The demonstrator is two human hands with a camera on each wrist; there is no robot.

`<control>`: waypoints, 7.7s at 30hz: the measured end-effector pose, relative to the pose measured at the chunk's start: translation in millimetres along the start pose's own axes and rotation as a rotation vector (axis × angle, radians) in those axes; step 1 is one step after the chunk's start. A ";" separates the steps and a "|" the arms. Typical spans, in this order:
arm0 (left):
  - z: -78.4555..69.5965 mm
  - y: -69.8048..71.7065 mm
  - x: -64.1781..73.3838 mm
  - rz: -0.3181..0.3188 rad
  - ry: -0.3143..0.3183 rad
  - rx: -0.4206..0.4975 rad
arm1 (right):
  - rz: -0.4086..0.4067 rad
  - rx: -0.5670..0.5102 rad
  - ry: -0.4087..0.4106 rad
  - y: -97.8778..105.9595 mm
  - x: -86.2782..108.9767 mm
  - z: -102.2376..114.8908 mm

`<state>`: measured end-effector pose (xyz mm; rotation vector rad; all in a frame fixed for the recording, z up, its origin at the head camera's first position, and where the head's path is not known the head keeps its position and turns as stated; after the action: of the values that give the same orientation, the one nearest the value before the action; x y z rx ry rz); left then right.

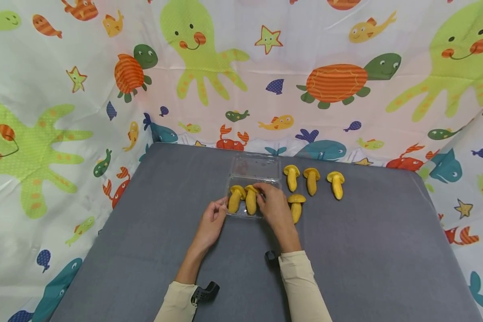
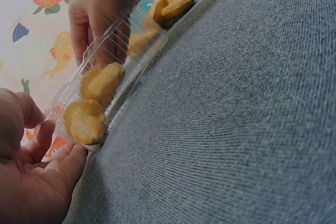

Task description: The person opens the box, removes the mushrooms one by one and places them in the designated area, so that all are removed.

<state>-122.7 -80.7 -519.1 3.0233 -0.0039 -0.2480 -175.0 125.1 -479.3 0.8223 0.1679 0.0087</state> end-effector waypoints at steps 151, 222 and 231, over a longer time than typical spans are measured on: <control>8.0 -4.2 2.8 -0.064 0.036 0.003 | -0.408 -0.079 -0.498 105.1 60.0 -135.6; 2.2 -4.0 1.7 -0.085 0.013 0.053 | -0.627 -0.303 -0.112 154.4 58.4 14.6; 5.4 -6.8 -0.9 -0.076 0.027 0.034 | -0.523 -0.267 -0.062 130.8 48.8 0.9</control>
<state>-124.5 -74.5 -525.0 3.0643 0.1099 -0.2159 -119.2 217.1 -390.4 0.4938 0.3116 -0.4770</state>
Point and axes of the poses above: each hand's wrist, its own x-axis away from the middle knuckle, its own y-axis out of the back of the hand, z = x × y, the point moved 5 cm from there along -x, towards the middle knuckle, and after that the axes turned 7 degrees about -y, right-handed, at the moved point
